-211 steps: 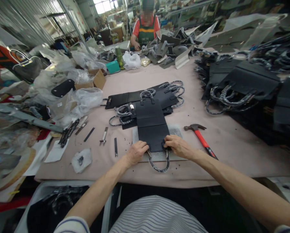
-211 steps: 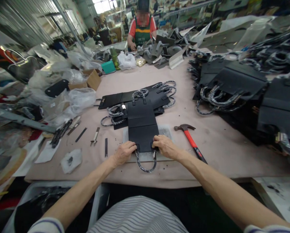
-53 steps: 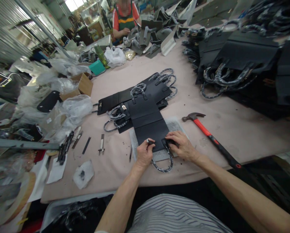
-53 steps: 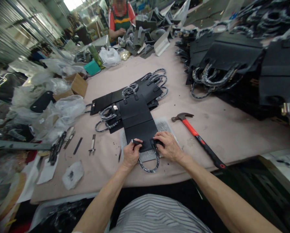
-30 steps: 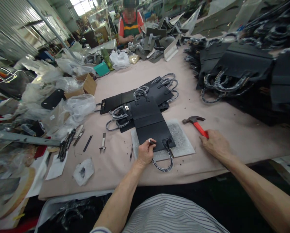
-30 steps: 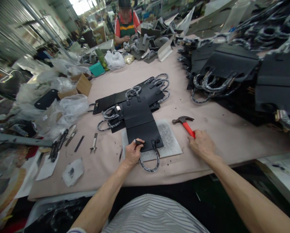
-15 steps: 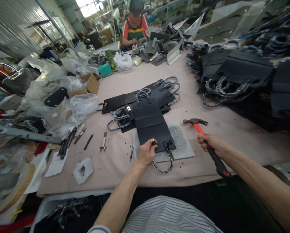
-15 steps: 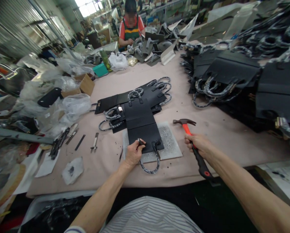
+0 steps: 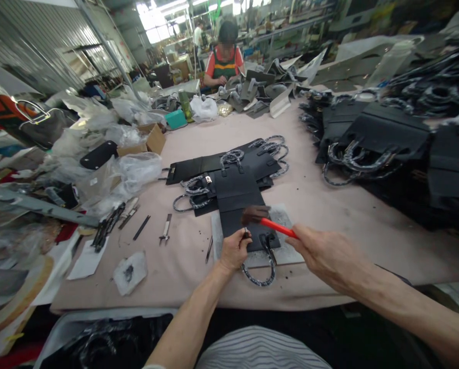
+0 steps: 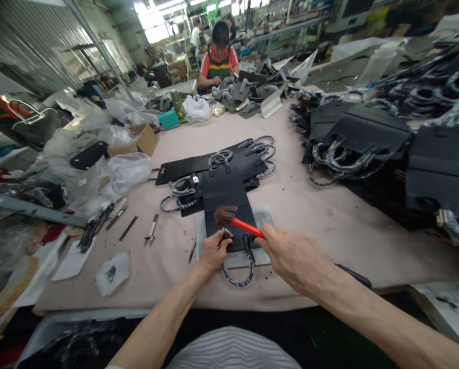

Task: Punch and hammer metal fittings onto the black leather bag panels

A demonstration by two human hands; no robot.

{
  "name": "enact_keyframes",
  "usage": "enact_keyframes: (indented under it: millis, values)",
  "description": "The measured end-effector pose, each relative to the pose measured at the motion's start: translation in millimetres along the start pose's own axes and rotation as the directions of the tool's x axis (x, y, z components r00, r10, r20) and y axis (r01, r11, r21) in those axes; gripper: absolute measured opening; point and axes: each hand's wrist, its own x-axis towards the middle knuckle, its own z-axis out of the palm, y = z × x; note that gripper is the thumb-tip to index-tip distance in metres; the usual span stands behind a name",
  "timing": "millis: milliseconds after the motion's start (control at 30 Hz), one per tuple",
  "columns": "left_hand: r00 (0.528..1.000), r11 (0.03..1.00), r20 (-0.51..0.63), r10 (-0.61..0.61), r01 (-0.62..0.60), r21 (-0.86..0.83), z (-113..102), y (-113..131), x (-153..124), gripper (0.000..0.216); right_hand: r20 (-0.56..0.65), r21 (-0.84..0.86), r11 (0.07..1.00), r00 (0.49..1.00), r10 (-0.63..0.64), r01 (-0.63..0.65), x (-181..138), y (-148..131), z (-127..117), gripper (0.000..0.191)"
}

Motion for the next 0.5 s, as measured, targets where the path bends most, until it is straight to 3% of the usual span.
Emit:
enact_keyframes:
  millis: [133,300,333,467,500]
  values:
    - [1.000,1.000,0.002,-0.001,0.001,-0.016,-0.4,-0.9,1.1,0.017,-0.222,0.088,0.996,0.975,0.003,0.017,-0.2,-8.0,0.5,0.033]
    - [1.000,1.000,0.003,0.004,-0.003,-0.021,-0.6,-4.0,2.5,0.015,-0.017,-0.033,0.998,0.999,-0.051,0.050,-0.8,-4.7,4.8,0.028]
    - [1.000,1.000,0.007,0.010,-0.010,-0.025,-0.6,-4.0,2.5,0.016,-0.020,-0.029,0.999,0.999,-0.034,0.033,1.0,-4.4,2.2,0.028]
    - [1.000,1.000,0.018,0.022,-0.022,-0.014,-0.8,-2.3,2.1,0.019,-0.281,0.107,0.994,0.958,0.049,-0.020,7.9,-8.3,-8.2,0.028]
    - [1.000,1.000,0.020,0.022,-0.022,-0.008,-0.9,-1.9,2.1,0.019,-0.300,0.131,0.991,0.953,0.049,-0.010,8.1,-9.3,-8.1,0.028]
